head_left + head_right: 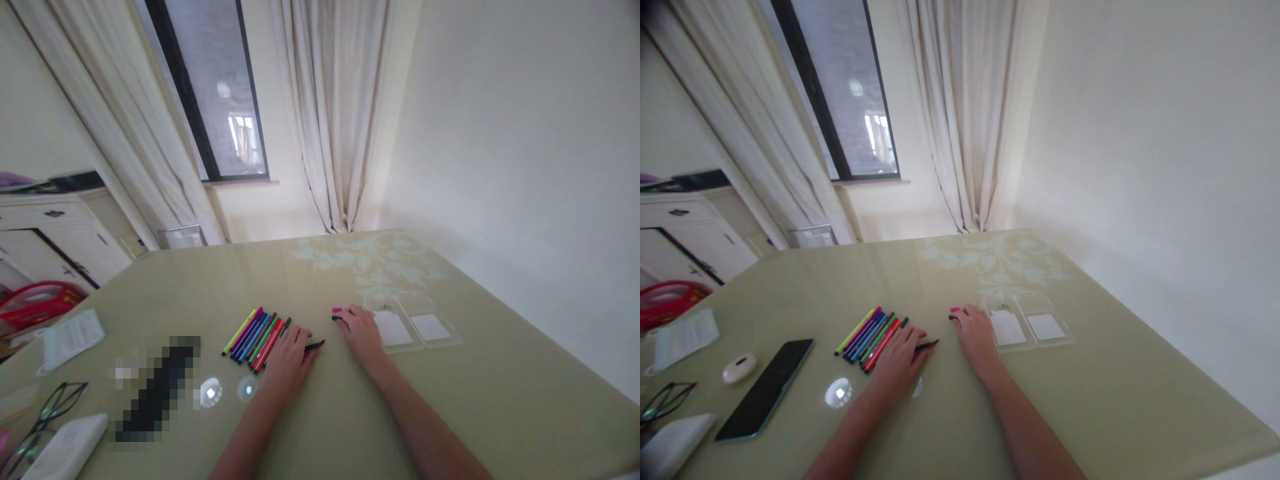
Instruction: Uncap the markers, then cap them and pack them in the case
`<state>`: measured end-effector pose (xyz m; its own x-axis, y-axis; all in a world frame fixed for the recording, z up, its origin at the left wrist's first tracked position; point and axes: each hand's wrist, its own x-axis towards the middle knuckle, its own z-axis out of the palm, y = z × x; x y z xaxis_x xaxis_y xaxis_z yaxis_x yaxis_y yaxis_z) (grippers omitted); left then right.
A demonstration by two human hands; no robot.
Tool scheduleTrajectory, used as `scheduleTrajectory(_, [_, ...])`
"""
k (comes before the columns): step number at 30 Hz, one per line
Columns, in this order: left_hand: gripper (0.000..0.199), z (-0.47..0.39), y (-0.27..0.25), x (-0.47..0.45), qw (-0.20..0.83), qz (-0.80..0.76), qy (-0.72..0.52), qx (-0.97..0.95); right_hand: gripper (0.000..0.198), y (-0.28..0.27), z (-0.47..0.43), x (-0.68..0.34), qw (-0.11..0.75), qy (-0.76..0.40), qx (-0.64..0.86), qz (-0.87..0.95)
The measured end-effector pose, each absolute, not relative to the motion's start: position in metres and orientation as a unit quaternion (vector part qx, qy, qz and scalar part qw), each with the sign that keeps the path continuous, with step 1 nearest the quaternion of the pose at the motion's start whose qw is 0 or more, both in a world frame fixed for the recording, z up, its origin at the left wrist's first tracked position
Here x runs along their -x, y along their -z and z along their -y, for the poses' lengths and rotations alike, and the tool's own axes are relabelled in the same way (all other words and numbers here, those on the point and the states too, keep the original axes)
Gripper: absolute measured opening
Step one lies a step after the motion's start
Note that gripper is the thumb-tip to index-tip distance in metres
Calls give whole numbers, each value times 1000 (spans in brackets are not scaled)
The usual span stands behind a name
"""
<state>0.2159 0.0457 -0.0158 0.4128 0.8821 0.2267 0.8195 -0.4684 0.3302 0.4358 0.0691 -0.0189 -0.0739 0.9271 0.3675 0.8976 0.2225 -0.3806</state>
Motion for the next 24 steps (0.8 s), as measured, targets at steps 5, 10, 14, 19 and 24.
scheduleTrajectory(5, [17,-46,10,-212,129,-489,-181,-843,24,16,-70,-429,231,3,666,709])
scheduleTrajectory(10, [24,-49,16,-211,141,-496,-221,-827,27,17,-71,-428,229,10,676,701])
scheduleTrajectory(14, [26,-51,14,-207,96,-523,-239,-812,29,13,-68,-427,224,-6,672,705])
scheduleTrajectory(19, [36,-54,9,-195,-21,-629,-231,-742,30,9,-65,-425,227,-15,675,702])
scheduleTrajectory(24, [70,-57,20,-182,-70,-739,-117,-660,30,10,-66,-424,231,-6,671,705])
